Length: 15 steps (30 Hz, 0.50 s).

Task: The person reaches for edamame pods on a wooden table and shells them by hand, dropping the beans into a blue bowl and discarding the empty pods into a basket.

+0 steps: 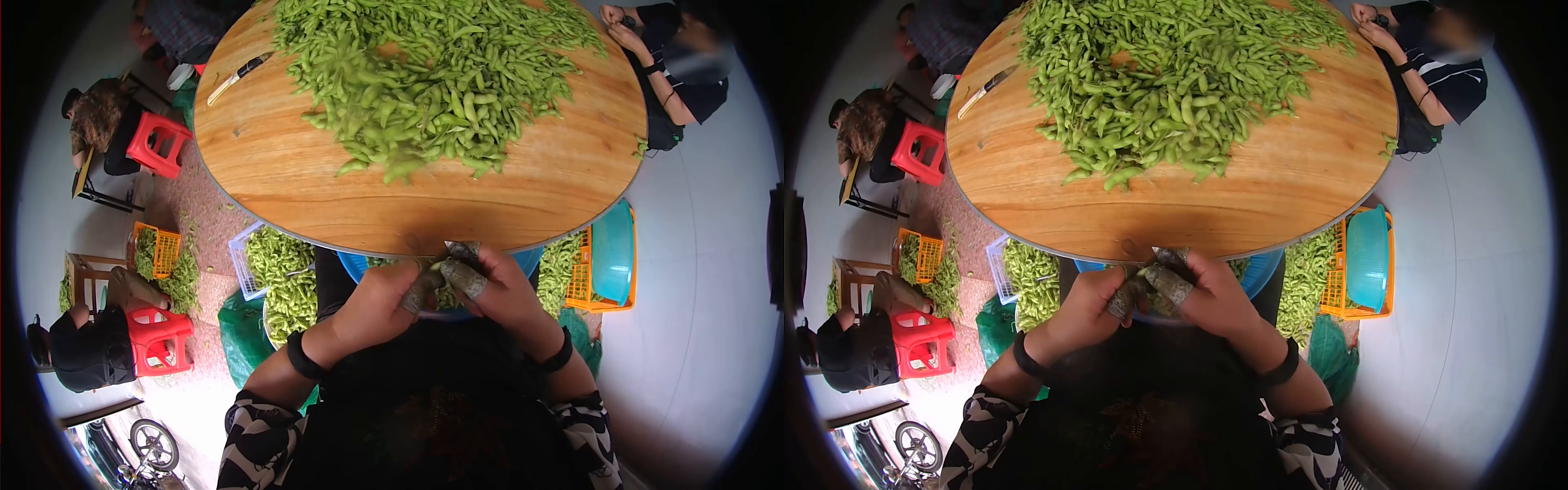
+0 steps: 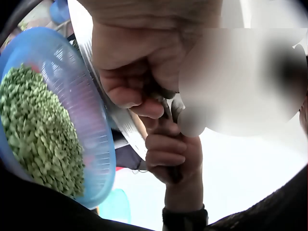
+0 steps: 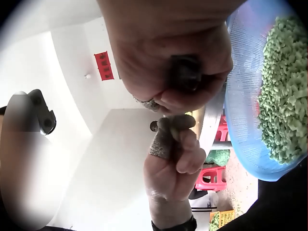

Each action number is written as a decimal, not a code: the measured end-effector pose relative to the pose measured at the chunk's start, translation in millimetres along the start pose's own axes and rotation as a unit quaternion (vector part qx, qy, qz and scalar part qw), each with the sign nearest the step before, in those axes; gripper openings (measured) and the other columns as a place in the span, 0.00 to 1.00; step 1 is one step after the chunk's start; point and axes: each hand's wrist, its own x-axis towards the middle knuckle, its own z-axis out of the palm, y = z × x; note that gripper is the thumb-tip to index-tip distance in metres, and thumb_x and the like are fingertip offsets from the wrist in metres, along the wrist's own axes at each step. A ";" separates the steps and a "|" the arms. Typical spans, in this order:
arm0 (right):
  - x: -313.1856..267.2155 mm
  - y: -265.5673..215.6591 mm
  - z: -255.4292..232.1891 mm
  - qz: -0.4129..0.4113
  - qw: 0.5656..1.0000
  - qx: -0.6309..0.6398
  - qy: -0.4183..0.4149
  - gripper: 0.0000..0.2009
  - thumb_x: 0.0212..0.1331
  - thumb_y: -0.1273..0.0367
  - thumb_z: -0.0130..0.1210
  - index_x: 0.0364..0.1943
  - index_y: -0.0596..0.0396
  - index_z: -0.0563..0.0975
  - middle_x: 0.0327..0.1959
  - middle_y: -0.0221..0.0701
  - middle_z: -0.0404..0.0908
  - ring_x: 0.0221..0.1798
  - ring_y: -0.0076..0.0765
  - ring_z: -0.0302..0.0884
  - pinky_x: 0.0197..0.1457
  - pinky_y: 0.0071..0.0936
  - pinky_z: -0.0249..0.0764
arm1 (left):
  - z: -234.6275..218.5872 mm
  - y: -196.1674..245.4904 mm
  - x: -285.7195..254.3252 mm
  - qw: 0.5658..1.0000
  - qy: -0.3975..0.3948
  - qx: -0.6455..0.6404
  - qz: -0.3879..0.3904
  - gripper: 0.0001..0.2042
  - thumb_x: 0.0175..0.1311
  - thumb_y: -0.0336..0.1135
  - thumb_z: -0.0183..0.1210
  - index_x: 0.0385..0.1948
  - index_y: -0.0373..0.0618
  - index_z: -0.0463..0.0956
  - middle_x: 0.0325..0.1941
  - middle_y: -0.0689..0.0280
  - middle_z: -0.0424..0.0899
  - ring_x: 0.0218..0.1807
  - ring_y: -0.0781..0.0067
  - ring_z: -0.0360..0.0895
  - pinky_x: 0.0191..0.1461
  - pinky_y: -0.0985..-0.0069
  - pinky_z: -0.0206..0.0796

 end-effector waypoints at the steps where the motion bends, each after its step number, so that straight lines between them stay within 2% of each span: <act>1: 2.7 -1.0 2.0 -0.022 1.000 -0.005 0.014 0.10 0.62 0.74 0.50 0.47 0.57 0.75 0.31 0.24 0.77 0.29 0.14 0.70 0.30 0.17 0.67 | 1.5 0.0 1.4 0.996 0.013 0.070 0.060 0.07 0.67 0.23 0.44 0.36 0.39 0.73 0.28 0.66 0.82 0.24 0.78 0.78 0.26 0.81 0.69; 2: 4.1 -1.2 2.8 -0.044 0.999 -0.010 0.029 0.09 0.61 0.75 0.50 0.44 0.59 0.75 0.32 0.25 0.78 0.33 0.16 0.72 0.35 0.19 0.71 | 0.9 2.3 1.1 0.995 0.011 0.071 0.062 0.07 0.67 0.23 0.44 0.36 0.39 0.73 0.28 0.66 0.82 0.24 0.78 0.78 0.26 0.81 0.69; 3: 4.6 1.3 0.8 -0.045 0.998 -0.010 0.030 0.09 0.61 0.75 0.50 0.44 0.59 0.75 0.32 0.25 0.78 0.33 0.16 0.72 0.35 0.19 0.71 | -1.6 12.3 1.9 0.998 -0.012 -0.063 -0.025 0.08 0.67 0.23 0.44 0.36 0.39 0.74 0.28 0.66 0.82 0.24 0.79 0.78 0.26 0.82 0.69; 4: 5.4 5.1 -1.8 -0.090 0.995 -0.036 0.020 0.08 0.60 0.75 0.50 0.42 0.60 0.75 0.33 0.26 0.79 0.36 0.17 0.73 0.39 0.21 0.72 | -3.2 17.7 2.8 0.974 -0.034 -0.194 -0.111 0.08 0.67 0.23 0.45 0.35 0.39 0.75 0.28 0.67 0.82 0.25 0.80 0.77 0.27 0.83 0.69; 5: 5.4 7.2 -3.3 -0.134 0.989 -0.062 0.009 0.08 0.60 0.75 0.51 0.41 0.62 0.75 0.34 0.27 0.79 0.38 0.19 0.74 0.43 0.23 0.72 | -4.4 17.8 4.1 0.974 -0.034 -0.194 -0.111 0.08 0.67 0.23 0.45 0.35 0.39 0.75 0.28 0.67 0.82 0.25 0.80 0.77 0.27 0.83 0.69; 6: 4.2 6.7 -2.6 -0.134 0.989 -0.062 0.009 0.08 0.60 0.75 0.51 0.41 0.62 0.75 0.34 0.27 0.79 0.38 0.19 0.74 0.43 0.23 0.72 | -5.9 17.7 5.2 0.974 -0.043 -0.189 -0.114 0.07 0.67 0.24 0.46 0.37 0.39 0.75 0.29 0.67 0.82 0.25 0.81 0.77 0.27 0.84 0.69; 8: 1.8 4.6 -0.8 -0.058 0.994 -0.076 0.049 0.08 0.59 0.76 0.51 0.41 0.62 0.75 0.34 0.28 0.80 0.38 0.20 0.74 0.44 0.23 0.72 | -4.1 14.2 5.5 0.975 -0.052 -0.184 -0.117 0.07 0.67 0.24 0.46 0.39 0.39 0.75 0.29 0.68 0.82 0.25 0.82 0.77 0.27 0.84 0.70; 9: 2.5 8.1 -1.6 -0.058 0.994 -0.076 0.049 0.08 0.59 0.76 0.51 0.41 0.62 0.75 0.34 0.28 0.80 0.38 0.20 0.74 0.44 0.23 0.72 | 0.3 9.3 5.3 0.980 -0.032 -0.168 -0.097 0.07 0.69 0.28 0.48 0.39 0.40 0.76 0.28 0.67 0.82 0.24 0.82 0.77 0.26 0.85 0.68; 11: 5.1 18.4 -3.4 -0.131 0.974 -0.175 0.058 0.10 0.60 0.76 0.51 0.44 0.62 0.74 0.35 0.29 0.80 0.38 0.21 0.74 0.44 0.24 0.72 | 2.3 5.0 4.0 0.985 -0.012 -0.152 -0.078 0.08 0.71 0.32 0.50 0.40 0.41 0.78 0.28 0.67 0.82 0.23 0.82 0.76 0.26 0.85 0.67; 12: 4.8 17.5 -0.4 -0.130 0.974 -0.174 0.058 0.10 0.60 0.76 0.51 0.44 0.62 0.74 0.35 0.29 0.80 0.38 0.21 0.74 0.44 0.24 0.72 | 0.0 6.9 4.5 0.973 -0.026 -0.191 -0.125 0.08 0.70 0.31 0.49 0.40 0.41 0.77 0.28 0.67 0.82 0.23 0.82 0.76 0.26 0.85 0.67; 13: 4.3 14.2 4.6 -0.149 0.982 -0.106 0.049 0.08 0.62 0.73 0.53 0.43 0.59 0.74 0.30 0.26 0.76 0.30 0.17 0.69 0.34 0.19 0.65 | -2.2 9.0 5.3 0.957 -0.040 -0.229 -0.171 0.07 0.69 0.29 0.49 0.39 0.40 0.77 0.28 0.66 0.82 0.23 0.82 0.75 0.27 0.85 0.67; 14: 2.4 10.8 8.0 -0.167 0.984 -0.038 0.039 0.07 0.64 0.70 0.54 0.41 0.57 0.73 0.25 0.23 0.72 0.23 0.13 0.64 0.24 0.15 0.58 | -3.5 10.9 5.3 0.957 -0.040 -0.230 -0.172 0.07 0.69 0.29 0.49 0.39 0.40 0.77 0.28 0.66 0.82 0.23 0.82 0.75 0.27 0.85 0.67; 15: -1.1 5.0 7.4 -0.164 0.985 -0.037 0.039 0.07 0.64 0.70 0.54 0.41 0.57 0.73 0.25 0.23 0.72 0.23 0.13 0.64 0.24 0.15 0.58 | -4.2 12.8 4.7 0.916 -0.059 -0.354 -0.179 0.07 0.69 0.32 0.51 0.38 0.41 0.77 0.28 0.66 0.82 0.22 0.82 0.75 0.26 0.85 0.66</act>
